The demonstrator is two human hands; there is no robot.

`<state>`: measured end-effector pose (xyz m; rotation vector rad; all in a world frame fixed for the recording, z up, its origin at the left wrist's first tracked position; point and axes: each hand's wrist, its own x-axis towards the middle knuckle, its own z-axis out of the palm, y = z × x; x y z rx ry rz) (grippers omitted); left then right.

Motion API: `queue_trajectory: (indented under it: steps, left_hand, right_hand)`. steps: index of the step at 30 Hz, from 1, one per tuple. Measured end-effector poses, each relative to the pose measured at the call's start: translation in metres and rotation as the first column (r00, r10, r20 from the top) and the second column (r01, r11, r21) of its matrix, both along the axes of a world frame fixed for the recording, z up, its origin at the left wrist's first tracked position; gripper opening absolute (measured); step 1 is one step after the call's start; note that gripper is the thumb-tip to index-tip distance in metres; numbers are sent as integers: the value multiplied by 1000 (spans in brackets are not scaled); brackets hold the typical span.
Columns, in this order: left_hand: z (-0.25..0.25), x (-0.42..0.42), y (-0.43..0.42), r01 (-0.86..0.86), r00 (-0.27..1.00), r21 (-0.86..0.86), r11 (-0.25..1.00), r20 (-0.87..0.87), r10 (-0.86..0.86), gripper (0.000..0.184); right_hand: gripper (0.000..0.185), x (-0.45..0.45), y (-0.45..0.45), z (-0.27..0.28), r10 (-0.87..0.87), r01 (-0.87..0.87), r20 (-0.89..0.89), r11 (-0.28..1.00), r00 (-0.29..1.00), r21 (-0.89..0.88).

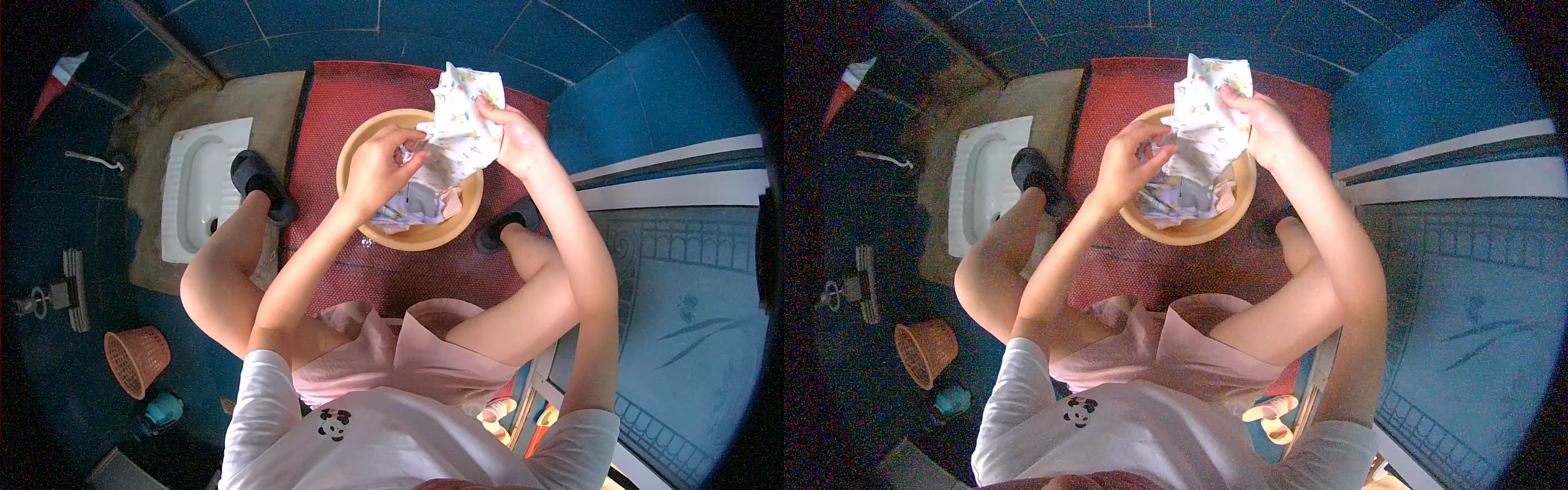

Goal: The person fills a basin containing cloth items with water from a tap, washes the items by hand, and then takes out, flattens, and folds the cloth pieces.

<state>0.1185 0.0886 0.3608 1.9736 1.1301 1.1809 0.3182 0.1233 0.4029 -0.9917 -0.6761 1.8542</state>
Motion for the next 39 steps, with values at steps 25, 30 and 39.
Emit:
queue_trajectory:
  steps: [25,30,39]
  left_hand:
    - [22,-30,16,-52,999,8,999,5,52,9]
    - [32,-47,22,-108,972,-86,990,200,123,7]
    - [31,-69,33,-238,853,-195,951,427,301,12]
  right_hand:
    - [24,14,5,-16,-134,60,368,977,920,205]
    - [23,23,8,-19,-165,65,450,971,878,228]
    - [28,25,9,-15,-131,43,444,978,887,204]
